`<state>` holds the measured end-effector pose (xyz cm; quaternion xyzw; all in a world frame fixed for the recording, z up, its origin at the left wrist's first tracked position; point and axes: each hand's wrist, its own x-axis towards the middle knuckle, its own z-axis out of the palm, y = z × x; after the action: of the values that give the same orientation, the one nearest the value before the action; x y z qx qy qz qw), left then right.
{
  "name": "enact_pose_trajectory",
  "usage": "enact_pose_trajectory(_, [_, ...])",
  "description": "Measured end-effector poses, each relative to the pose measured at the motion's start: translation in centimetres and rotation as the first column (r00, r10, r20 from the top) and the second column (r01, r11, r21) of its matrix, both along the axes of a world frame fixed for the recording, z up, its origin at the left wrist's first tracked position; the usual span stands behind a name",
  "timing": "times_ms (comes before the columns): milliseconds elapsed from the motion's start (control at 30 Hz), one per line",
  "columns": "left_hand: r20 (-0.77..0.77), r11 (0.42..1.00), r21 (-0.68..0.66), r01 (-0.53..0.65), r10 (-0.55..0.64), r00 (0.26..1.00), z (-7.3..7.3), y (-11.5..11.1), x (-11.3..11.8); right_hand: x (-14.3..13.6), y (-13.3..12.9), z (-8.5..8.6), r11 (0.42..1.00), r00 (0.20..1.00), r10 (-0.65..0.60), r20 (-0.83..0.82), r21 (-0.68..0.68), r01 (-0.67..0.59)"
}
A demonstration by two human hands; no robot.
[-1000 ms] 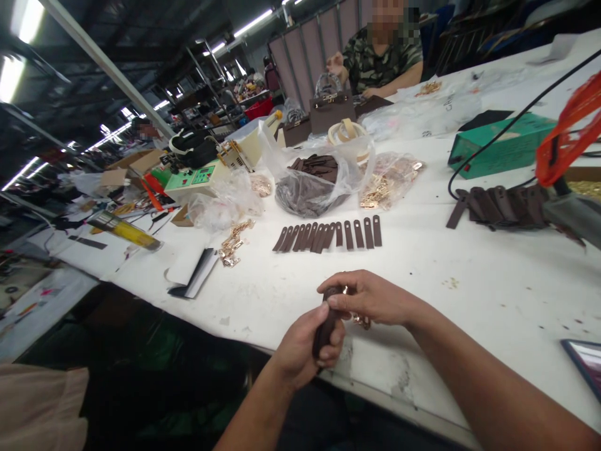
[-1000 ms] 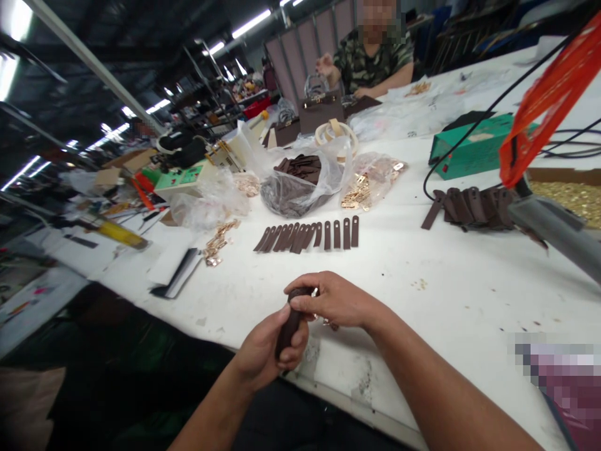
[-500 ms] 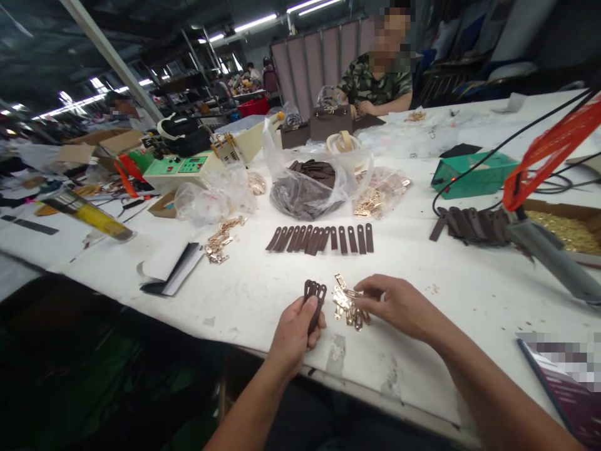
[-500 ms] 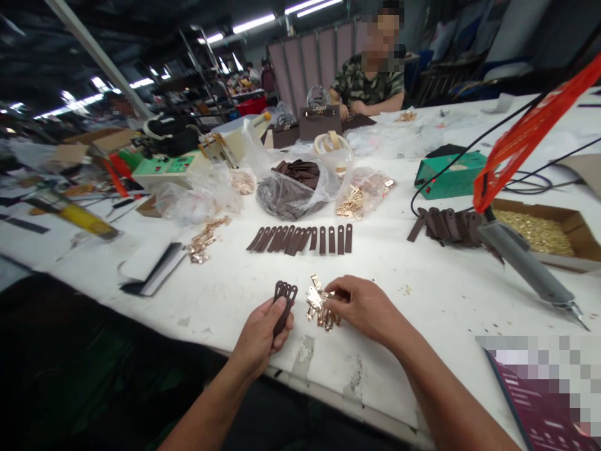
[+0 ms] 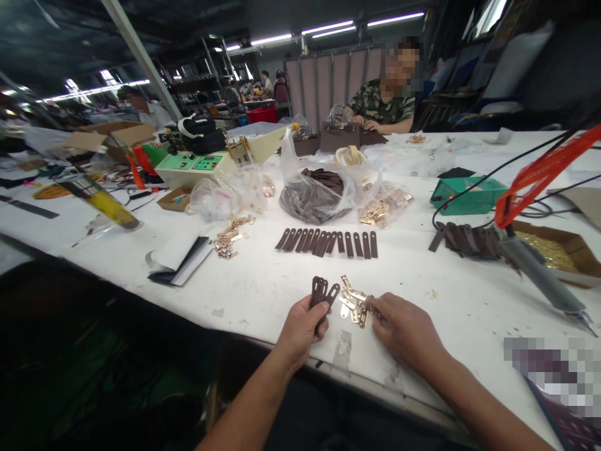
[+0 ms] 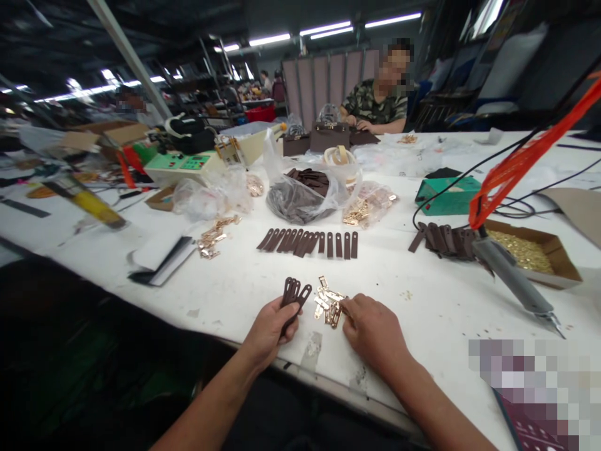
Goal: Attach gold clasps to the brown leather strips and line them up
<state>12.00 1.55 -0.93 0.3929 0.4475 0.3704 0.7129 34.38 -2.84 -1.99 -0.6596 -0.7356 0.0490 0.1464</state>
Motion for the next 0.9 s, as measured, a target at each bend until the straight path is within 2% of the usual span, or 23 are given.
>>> enact_pose_trajectory(133, [-0.026,0.999,0.030,-0.027,0.028,0.999,-0.4,-0.1,0.0,0.1,-0.1,-0.6,1.000,1.000,-0.004,-0.013,0.027,0.004])
enact_pose_trajectory(300, [-0.074,0.996,0.089,-0.015,0.022,0.997,-0.6,0.2,0.5,0.6,0.5,-0.4,0.999,0.990,-0.006,-0.141,-0.037,0.001])
enact_pose_trajectory(467, [-0.071,0.995,0.095,0.033,-0.027,0.997,-0.7,0.9,1.4,0.6,1.1,0.1,1.000,1.000,-0.026,0.000,-0.006,0.026])
enact_pose_trajectory(500, [-0.066,0.995,0.093,0.032,-0.026,0.997,-0.8,1.0,1.5,0.8,1.2,0.1,0.999,1.000,-0.023,-0.014,0.021,0.024])
enact_pose_trajectory(567, [-0.054,0.996,0.090,0.019,-0.014,0.998,-0.8,1.1,1.6,1.0,1.3,0.0,0.996,0.987,-0.012,-0.160,0.087,0.026])
enact_pose_trajectory(633, [-0.040,0.997,0.082,0.009,-0.006,0.999,-0.9,1.1,1.6,0.9,1.6,0.2,0.988,0.925,0.029,-0.378,0.149,0.030])
enact_pose_trajectory(733, [-0.026,0.998,0.067,-0.007,0.009,1.000,-0.7,1.1,1.5,-0.1,2.8,1.2,0.986,0.771,0.117,-0.625,0.163,-0.018])
enact_pose_trajectory(833, [-0.038,0.996,0.069,-0.051,0.054,0.998,-0.5,1.4,1.4,-1.4,4.8,2.6,0.990,0.640,0.129,-0.757,0.066,-0.122])
enact_pose_trajectory(900, [-0.061,0.992,0.094,-0.088,0.094,0.994,-0.4,1.7,1.2,-1.9,6.2,3.1,0.982,0.590,0.112,-0.800,-0.003,-0.190])
